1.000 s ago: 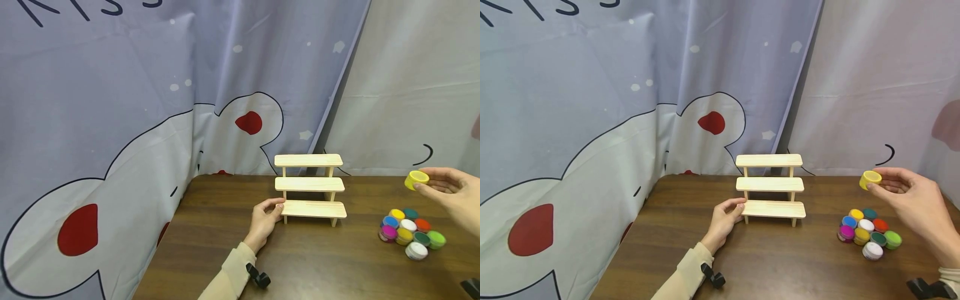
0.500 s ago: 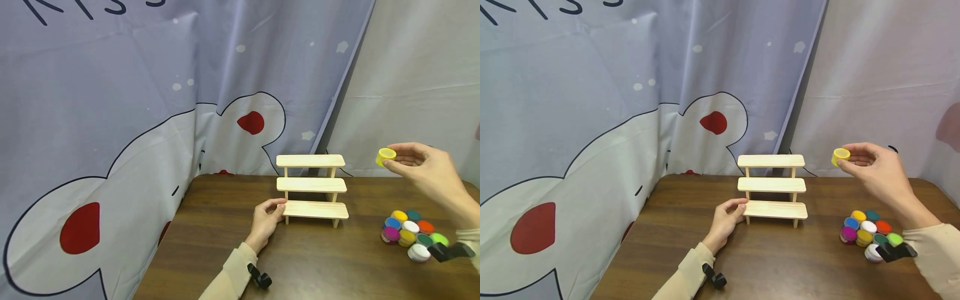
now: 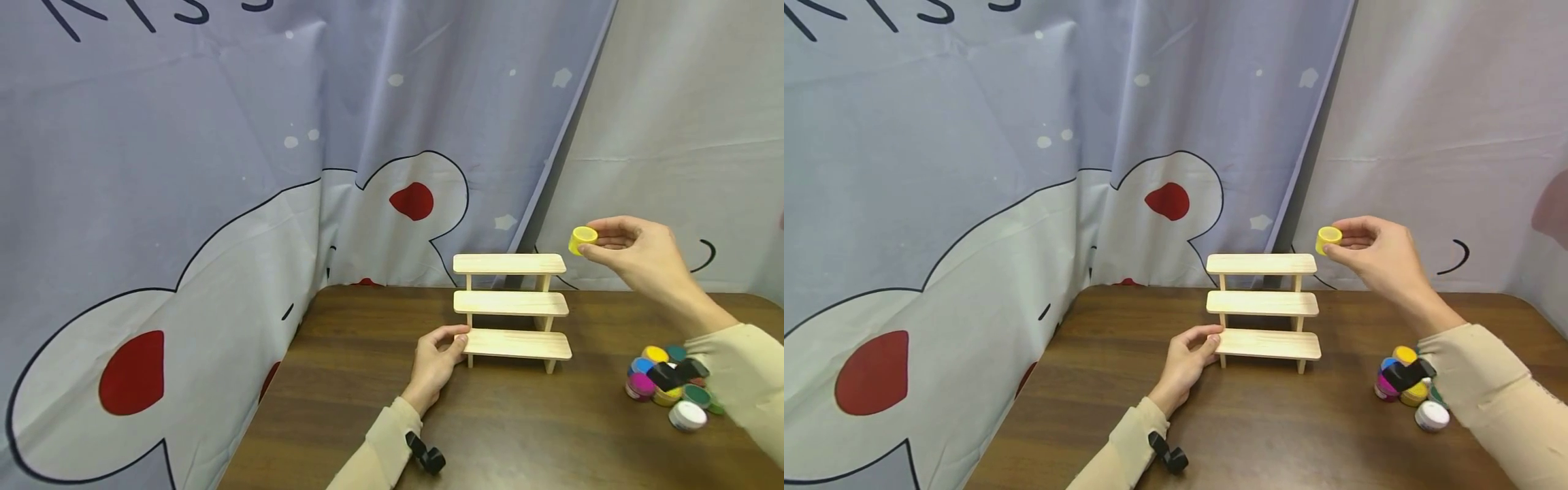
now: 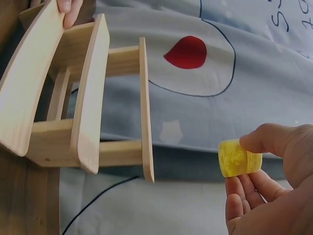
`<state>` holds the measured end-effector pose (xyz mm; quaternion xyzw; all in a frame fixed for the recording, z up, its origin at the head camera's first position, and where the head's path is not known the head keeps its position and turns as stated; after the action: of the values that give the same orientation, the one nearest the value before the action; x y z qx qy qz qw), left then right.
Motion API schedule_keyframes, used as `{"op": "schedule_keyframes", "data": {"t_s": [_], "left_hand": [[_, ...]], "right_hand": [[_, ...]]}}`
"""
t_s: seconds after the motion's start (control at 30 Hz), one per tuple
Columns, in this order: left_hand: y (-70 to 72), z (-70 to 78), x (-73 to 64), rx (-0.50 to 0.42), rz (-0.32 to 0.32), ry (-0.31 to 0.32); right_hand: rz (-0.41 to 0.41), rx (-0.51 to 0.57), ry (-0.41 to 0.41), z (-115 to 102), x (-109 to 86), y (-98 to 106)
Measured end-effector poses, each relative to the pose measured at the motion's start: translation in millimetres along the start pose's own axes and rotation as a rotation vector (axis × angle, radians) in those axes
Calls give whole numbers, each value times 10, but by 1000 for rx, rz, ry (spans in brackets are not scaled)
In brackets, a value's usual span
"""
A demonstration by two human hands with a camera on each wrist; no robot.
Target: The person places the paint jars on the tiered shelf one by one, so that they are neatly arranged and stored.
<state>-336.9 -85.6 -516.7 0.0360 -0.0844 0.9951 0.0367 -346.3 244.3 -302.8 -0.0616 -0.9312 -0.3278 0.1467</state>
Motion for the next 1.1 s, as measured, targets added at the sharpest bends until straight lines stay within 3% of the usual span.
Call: {"op": "schedule_keyframes", "data": {"t_s": [0.37, 1.1], "left_hand": [[-28, -13, 13, -12, -10, 0], [-9, -2, 10, -22, 6, -4]], "right_hand": [[-55, 41, 48, -294, 211, -387], [-166, 91, 26, -688, 457, -1147]]}}
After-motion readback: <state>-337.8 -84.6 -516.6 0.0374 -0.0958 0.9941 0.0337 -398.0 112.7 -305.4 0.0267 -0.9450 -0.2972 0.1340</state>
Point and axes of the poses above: each hand's wrist, its own x-axis towards the middle knuckle, its own y-axis out of the back of the hand, z = x × y, the point moved 7 cm from there along x, towards the middle knuckle, and after that the axes turned 5 degrees about -x, right-handed, at the moved point
